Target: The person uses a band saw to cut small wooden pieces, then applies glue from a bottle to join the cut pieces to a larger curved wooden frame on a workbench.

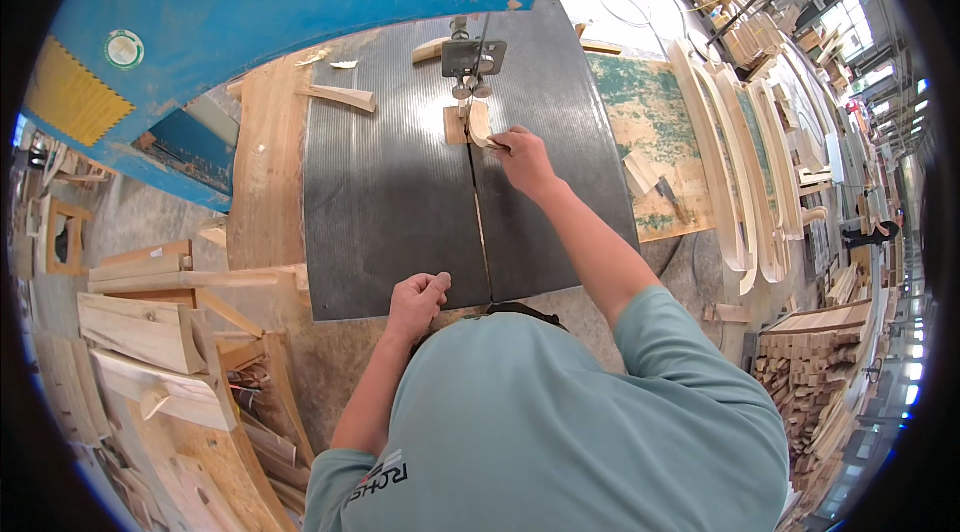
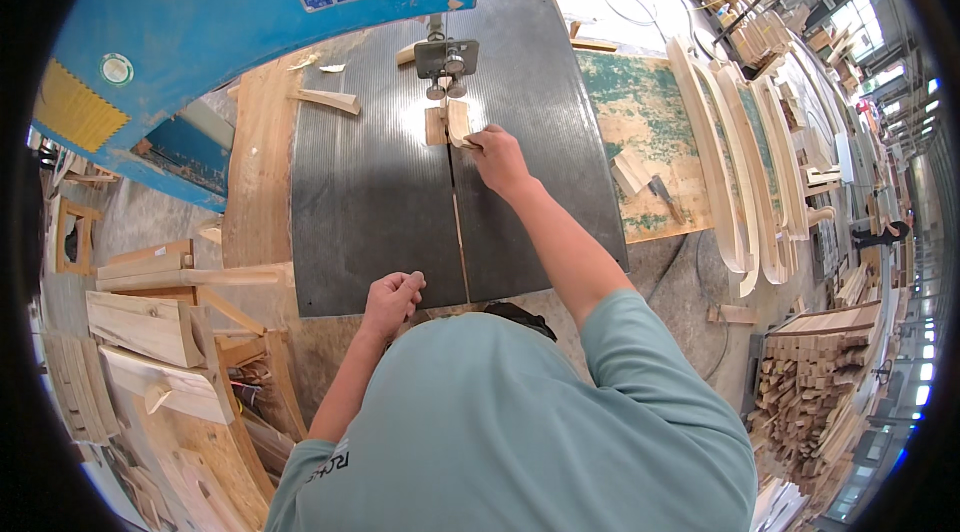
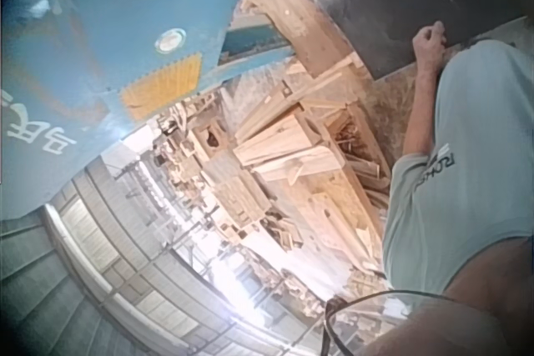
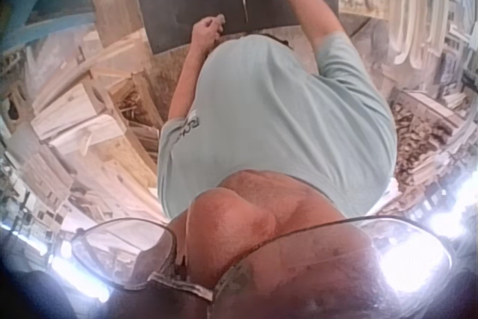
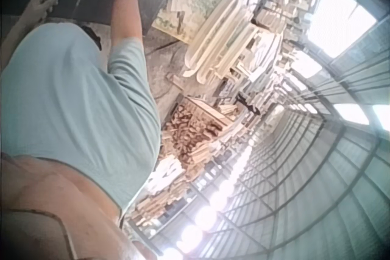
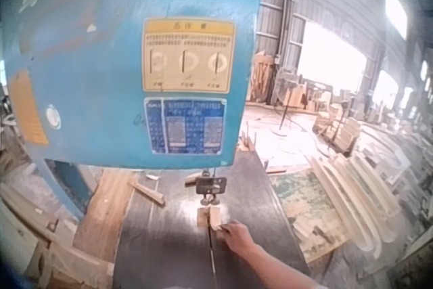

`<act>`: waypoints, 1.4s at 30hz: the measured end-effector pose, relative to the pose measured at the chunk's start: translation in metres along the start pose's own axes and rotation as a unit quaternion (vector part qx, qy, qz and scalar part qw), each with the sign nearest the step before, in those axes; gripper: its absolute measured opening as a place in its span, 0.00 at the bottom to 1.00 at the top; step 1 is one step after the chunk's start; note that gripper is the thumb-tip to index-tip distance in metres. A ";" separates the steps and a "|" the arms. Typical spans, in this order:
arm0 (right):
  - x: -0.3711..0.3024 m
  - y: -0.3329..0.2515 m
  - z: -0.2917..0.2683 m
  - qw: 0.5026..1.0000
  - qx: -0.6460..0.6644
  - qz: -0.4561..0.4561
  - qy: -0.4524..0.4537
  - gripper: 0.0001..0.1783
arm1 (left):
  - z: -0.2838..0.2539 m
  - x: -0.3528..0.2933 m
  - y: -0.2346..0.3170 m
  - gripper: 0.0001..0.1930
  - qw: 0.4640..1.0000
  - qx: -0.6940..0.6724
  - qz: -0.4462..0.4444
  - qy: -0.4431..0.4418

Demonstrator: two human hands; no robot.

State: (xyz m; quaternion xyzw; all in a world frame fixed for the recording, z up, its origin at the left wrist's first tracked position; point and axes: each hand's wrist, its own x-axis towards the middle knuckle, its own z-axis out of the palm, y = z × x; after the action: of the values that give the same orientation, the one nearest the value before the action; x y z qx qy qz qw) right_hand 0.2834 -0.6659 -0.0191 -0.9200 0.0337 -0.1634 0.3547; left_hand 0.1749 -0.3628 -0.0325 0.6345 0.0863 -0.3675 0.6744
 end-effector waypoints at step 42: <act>-0.018 -0.016 0.007 0.999 0.018 0.039 0.014 0.10 | -0.002 0.002 -0.001 0.18 1.000 0.006 0.009 -0.014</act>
State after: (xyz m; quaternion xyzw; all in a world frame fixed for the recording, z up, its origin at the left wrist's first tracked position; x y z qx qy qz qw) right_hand 0.2676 -0.6465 -0.0183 -0.9089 0.0713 -0.1630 0.3771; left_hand 0.1761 -0.3618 -0.0345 0.6343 0.0692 -0.3707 0.6749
